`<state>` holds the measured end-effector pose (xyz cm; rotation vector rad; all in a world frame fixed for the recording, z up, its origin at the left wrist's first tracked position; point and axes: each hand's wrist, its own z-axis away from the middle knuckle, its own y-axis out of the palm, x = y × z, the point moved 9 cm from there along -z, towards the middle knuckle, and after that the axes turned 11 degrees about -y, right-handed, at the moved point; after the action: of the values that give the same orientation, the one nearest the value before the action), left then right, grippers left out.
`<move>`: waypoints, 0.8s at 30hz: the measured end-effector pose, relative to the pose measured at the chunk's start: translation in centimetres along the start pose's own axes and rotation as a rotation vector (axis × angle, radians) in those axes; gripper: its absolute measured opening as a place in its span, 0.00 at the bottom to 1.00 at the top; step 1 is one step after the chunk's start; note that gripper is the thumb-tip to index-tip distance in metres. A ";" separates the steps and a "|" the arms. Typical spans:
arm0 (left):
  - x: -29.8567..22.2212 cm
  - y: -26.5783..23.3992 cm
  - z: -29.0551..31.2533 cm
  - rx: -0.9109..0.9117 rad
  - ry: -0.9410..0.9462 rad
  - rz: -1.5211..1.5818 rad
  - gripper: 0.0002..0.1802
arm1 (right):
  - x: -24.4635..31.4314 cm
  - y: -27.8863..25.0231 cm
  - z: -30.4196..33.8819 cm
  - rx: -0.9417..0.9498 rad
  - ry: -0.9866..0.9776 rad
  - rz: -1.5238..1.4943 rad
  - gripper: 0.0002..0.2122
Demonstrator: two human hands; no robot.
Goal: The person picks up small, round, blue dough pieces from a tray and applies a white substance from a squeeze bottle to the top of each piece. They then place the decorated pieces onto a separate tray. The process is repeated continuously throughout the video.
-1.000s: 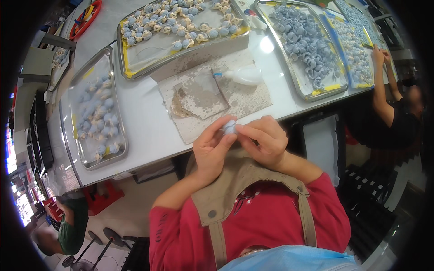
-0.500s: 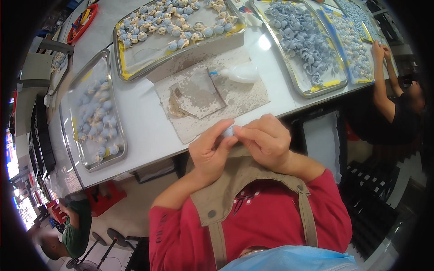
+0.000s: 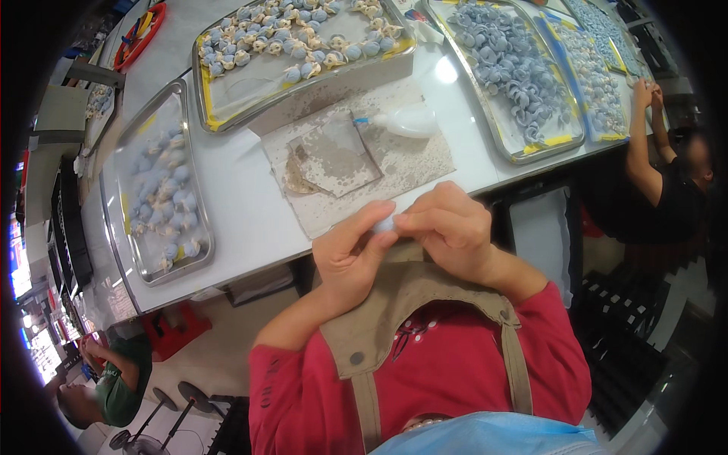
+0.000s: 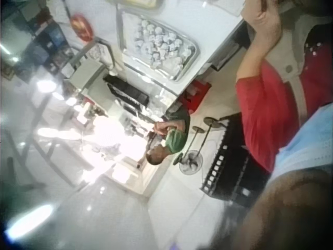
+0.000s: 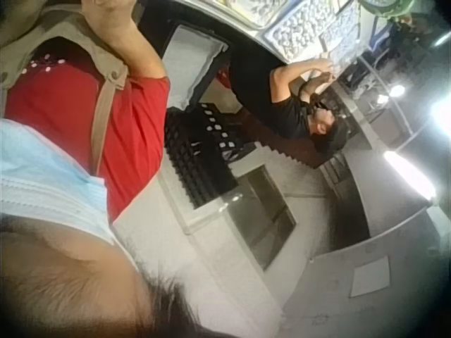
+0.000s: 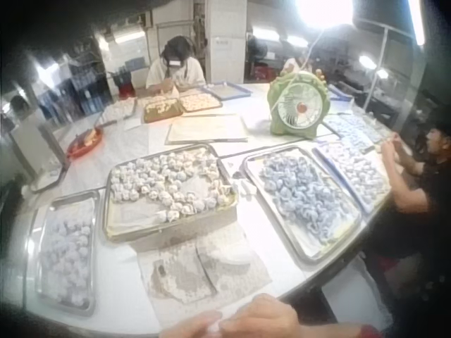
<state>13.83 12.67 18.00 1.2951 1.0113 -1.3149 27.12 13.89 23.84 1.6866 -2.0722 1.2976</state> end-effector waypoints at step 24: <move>-1.5 0.8 0.1 0.234 0.030 -0.114 0.16 | -1.9 5.1 1.7 0.195 0.525 -1.152 0.19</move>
<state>14.53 12.53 19.59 1.4534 0.9857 -1.5411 23.99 13.92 19.02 1.8245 -0.4828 1.2641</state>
